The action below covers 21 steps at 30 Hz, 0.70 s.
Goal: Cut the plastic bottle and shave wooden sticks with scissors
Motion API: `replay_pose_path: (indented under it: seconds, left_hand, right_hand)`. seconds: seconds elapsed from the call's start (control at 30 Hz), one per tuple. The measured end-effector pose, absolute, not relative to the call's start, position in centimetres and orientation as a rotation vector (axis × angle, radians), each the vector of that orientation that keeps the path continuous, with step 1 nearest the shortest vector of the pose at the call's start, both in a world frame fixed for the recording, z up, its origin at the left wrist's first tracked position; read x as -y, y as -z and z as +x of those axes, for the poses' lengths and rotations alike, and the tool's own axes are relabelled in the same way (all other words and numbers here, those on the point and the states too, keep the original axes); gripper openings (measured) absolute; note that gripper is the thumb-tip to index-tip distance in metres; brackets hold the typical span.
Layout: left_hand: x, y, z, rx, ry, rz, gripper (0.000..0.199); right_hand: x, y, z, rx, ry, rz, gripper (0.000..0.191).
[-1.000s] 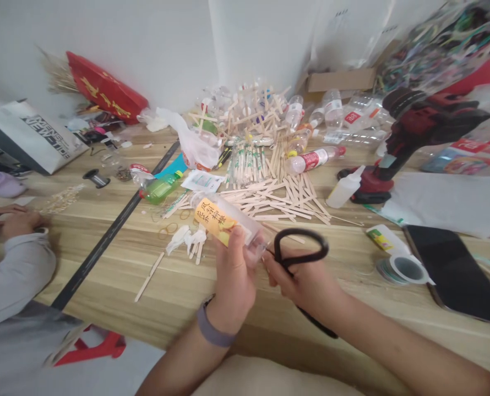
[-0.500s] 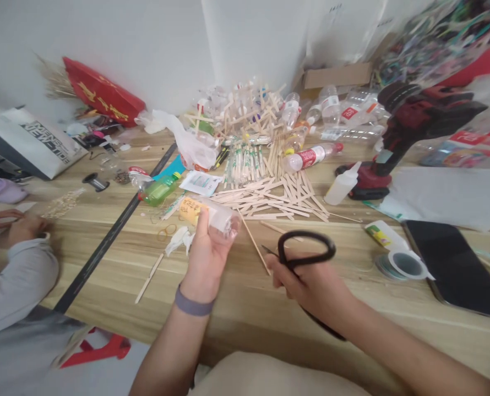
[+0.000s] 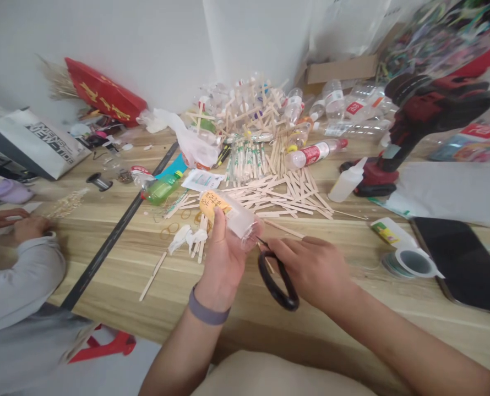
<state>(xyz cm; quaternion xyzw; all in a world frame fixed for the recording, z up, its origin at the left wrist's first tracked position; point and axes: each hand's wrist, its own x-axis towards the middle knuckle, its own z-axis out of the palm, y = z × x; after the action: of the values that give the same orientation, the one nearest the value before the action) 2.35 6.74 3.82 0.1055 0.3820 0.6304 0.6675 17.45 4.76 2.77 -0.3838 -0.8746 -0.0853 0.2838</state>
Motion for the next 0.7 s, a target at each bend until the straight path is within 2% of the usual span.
replay_pose_path:
  seconds: [0.07, 0.2, 0.33, 0.5, 0.7]
  left_hand:
    - [-6.7, -4.0, 2.4, -0.869, -1.399, 0.215, 0.037]
    - [-6.6, -4.2, 2.5, -0.848, -1.376, 0.219, 0.031]
    - [-6.6, -4.1, 2.6, -0.838, -1.404, 0.205, 0.026]
    - [-6.6, -3.4, 2.5, -0.839, -1.37, 0.206, 0.03]
    - [-6.4, -3.3, 2.5, -0.847, -1.353, 0.264, 0.037]
  right_hand:
    - [-4.9, -3.0, 17.7, 2.399, 0.403, -1.004, 0.024]
    - [-5.4, -3.4, 17.9, 2.517, 0.529, -1.011, 0.035]
    - [-5.8, -3.6, 18.0, 2.522, 0.594, -1.027, 0.03]
    - [-6.2, -4.3, 18.2, 2.489, 0.745, -0.951, 0.039]
    - [-6.3, -4.8, 18.5, 2.563, 0.765, -0.907, 0.037]
